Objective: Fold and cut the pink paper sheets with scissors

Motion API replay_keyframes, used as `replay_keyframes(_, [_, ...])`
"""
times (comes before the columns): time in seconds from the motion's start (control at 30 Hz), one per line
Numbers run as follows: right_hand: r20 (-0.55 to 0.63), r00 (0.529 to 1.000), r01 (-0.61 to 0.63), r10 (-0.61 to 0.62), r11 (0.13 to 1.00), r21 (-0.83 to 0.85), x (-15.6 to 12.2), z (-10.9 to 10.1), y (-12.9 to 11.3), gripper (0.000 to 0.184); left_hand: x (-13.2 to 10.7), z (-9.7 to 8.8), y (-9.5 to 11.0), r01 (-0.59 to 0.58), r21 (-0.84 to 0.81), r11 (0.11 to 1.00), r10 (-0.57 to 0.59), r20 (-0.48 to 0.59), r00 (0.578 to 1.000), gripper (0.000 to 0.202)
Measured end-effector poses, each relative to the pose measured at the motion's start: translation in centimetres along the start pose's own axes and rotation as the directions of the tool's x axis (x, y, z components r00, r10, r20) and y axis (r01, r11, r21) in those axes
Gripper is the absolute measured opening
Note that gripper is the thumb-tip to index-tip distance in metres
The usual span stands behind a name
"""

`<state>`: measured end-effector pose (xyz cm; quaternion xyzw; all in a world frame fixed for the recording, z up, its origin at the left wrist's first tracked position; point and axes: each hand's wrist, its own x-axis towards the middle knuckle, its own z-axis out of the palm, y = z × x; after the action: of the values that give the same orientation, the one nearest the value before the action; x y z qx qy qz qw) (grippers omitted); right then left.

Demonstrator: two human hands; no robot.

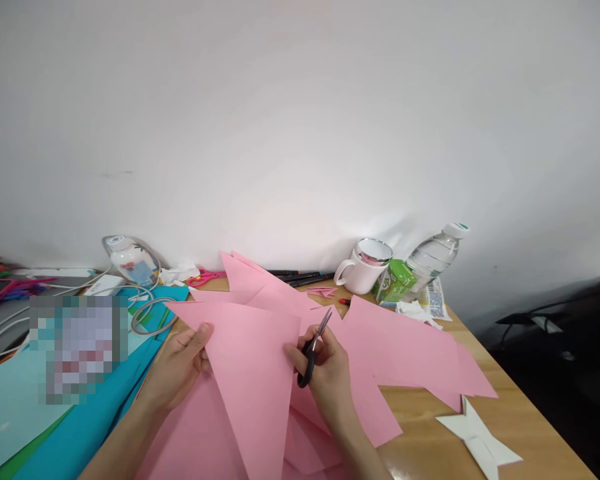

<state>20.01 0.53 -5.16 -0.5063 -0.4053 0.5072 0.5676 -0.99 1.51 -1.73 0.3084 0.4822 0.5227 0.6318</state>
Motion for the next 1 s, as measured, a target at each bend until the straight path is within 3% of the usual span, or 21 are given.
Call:
replay_keyframes(0.3, [-0.011,1.0,0.012,-0.012,1.0,0.007,-0.1,-0.1,-0.4,0.03,0.4,-0.2,-0.4,-0.018,-0.014,1.0,0.018,-0.031,0.999,0.04])
replay_keyframes(0.53, [0.012,0.993,0.119,-0.119,0.984,-0.135,0.6,-0.5,0.2,0.03,1.0,-1.5,-0.7,-0.066,-0.072,0.995,0.06,-0.08,0.995,0.03])
replay_keyframes(0.63, [0.008,0.988,0.153,-0.155,0.969,-0.196,1.1,-0.9,0.5,0.027,1.5,-1.8,-0.7,-0.149,-0.119,0.982,0.123,-0.2,0.972,0.028])
replay_keyframes(0.7, [0.011,0.981,0.191,-0.195,0.944,-0.27,1.4,-1.3,0.9,0.026,2.0,-2.2,-0.6,-0.233,-0.159,0.959,0.168,-0.34,0.925,0.021])
replay_keyframes(0.83, [0.105,0.946,0.317,-0.305,0.816,-0.483,2.1,-2.0,2.2,0.026,3.0,-3.7,-0.1,-0.353,-0.211,0.911,0.188,-0.55,0.814,0.015])
replay_keyframes(0.9, [0.221,0.91,0.413,-0.351,0.713,-0.567,2.2,-1.9,2.9,0.024,3.3,-4.2,0.1,-0.389,-0.233,0.891,0.197,-0.574,0.795,0.017])
replay_keyframes(1.0, [0.387,0.837,0.546,-0.387,0.536,-0.643,2.4,-1.3,3.5,0.028,3.5,-4.3,0.3,-0.421,-0.272,0.865,0.219,-0.551,0.805,0.02])
